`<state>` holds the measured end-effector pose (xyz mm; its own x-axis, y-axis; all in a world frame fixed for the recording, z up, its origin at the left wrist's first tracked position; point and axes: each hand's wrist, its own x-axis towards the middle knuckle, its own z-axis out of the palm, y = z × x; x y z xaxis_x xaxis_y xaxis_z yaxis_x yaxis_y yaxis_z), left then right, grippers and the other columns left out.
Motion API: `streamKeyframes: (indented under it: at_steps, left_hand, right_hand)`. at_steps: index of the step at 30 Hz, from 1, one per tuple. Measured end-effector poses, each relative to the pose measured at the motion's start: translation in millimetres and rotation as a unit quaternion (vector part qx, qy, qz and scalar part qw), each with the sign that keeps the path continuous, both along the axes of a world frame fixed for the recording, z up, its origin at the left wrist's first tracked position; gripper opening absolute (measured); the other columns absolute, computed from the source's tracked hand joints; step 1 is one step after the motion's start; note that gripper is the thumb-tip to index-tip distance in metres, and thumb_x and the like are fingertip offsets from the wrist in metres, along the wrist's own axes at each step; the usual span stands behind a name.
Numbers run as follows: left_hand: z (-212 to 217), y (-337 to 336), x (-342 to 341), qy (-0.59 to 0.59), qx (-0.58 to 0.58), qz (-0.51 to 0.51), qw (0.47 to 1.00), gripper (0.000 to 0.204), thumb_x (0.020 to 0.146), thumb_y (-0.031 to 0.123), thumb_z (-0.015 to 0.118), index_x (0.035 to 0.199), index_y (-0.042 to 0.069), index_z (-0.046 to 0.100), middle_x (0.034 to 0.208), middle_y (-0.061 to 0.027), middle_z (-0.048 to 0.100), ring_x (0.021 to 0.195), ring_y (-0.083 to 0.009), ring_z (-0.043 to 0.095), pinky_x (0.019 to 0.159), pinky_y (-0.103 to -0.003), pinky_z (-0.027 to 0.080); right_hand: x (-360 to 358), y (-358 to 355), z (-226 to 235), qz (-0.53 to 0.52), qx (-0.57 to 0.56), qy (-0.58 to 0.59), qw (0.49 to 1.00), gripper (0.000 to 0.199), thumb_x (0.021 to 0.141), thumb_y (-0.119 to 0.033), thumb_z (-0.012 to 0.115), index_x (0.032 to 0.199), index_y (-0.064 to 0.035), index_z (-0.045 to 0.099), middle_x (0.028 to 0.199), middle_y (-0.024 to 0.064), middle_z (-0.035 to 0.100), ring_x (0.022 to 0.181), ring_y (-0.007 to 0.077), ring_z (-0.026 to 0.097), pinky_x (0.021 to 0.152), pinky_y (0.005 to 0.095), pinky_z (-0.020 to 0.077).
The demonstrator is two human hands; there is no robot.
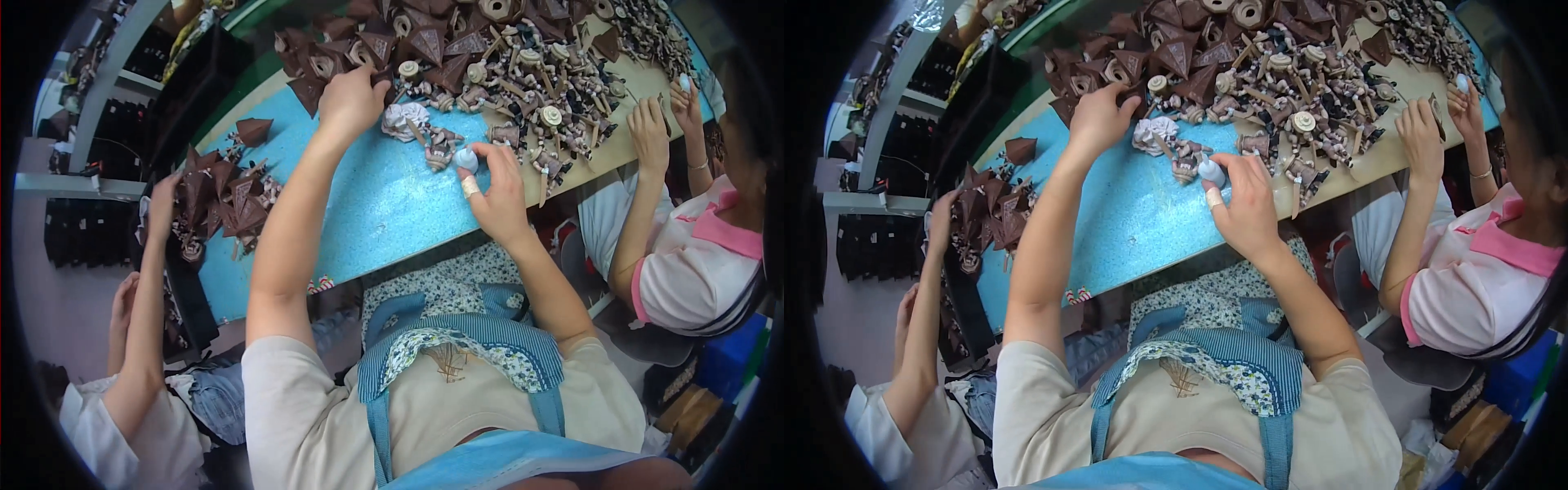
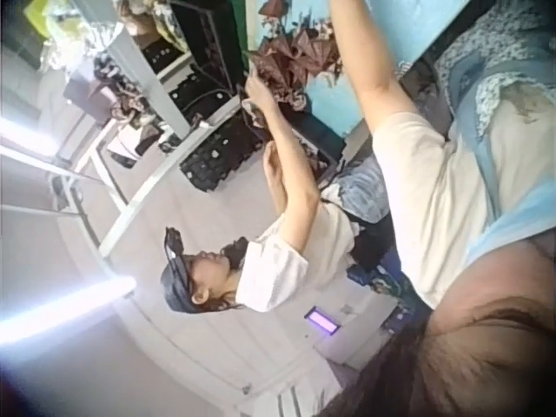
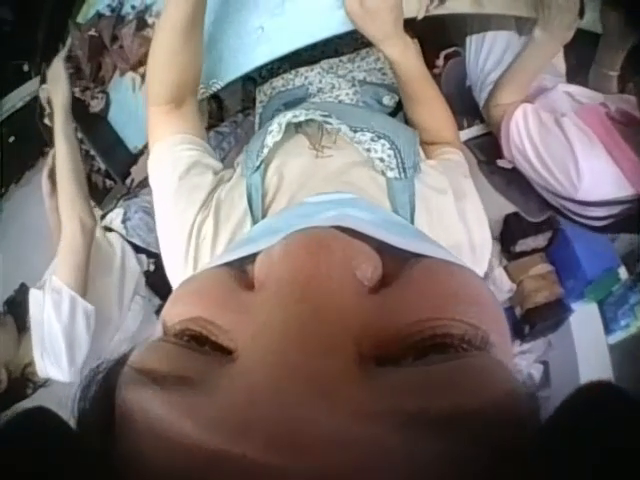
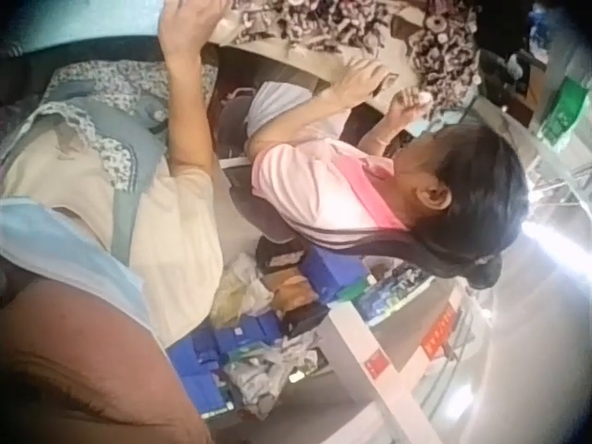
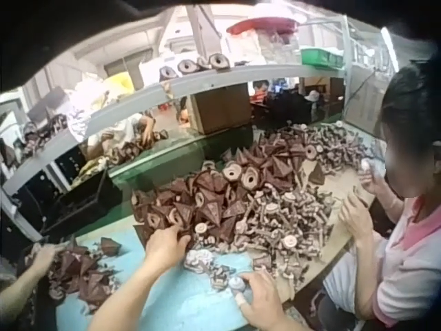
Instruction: The person assembles small plastic figurine parts into a plastic base by hand, applying glue from a bottle to secure them.
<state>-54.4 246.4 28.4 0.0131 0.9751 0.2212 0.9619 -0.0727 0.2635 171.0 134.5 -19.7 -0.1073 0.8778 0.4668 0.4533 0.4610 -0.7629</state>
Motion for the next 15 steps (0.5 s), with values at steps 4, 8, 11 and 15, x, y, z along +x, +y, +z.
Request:
streamKeyframes:
  at_steps: [4,8,11,15]
  left_hand:
    - [33.1,-36.7,13.9,-0.036,-0.002,-0.005,0.999,0.025,0.085,0.03,0.061,0.102,0.011,0.061,0.083,-0.0207,0.066,0.084,-0.0393,0.063,0.069,-0.049,0.05]
    - [57.0,-102.9,13.7,0.032,0.003,-0.013,0.999,0.026,0.087,0.03,0.059,0.107,0.013,0.055,0.077,-0.0181,0.065,0.076,-0.0394,0.063,0.06,-0.049,0.048]
    - [44.4,-149.8,12.1,0.072,-0.062,-0.023,0.995,0.031,0.089,0.031,0.059,0.111,0.011,0.053,0.085,-0.0178,0.063,0.081,-0.0367,0.061,0.067,-0.044,0.047]
    - [-0.4,-175.9,19.0,-0.001,-0.016,-0.08,0.997,0.033,0.085,0.023,0.064,0.11,0.005,0.053,0.1,-0.0173,0.058,0.091,-0.0365,0.055,0.077,-0.042,0.046]
  right_hand:
    - [9.4,-6.3,-0.4,0.009,-0.001,0.052,0.999,0.027,0.082,-0.008,0.062,0.107,-0.0024,0.055,0.092,0.0151,0.055,0.085,0.0323,0.053,0.078,0.0384,0.0437]
    - [18.4,-11.9,3.3,0.02,-0.002,0.105,0.994,0.027,0.085,-0.009,0.059,0.111,-0.0023,0.054,0.096,0.0147,0.053,0.085,0.0304,0.054,0.078,0.0365,0.044]
    - [24.1,-9.5,-4.9,0.025,-0.043,0.154,0.987,0.028,0.089,-0.013,0.059,0.115,-0.0022,0.056,0.099,0.0106,0.053,0.087,0.0235,0.056,0.078,0.0303,0.0448]
    - [30.6,-7.7,5.1,0.082,-0.133,0.222,0.963,0.03,0.089,-0.017,0.063,0.114,-0.0021,0.059,0.102,0.0054,0.056,0.085,0.0116,0.056,0.071,0.0213,0.0442]
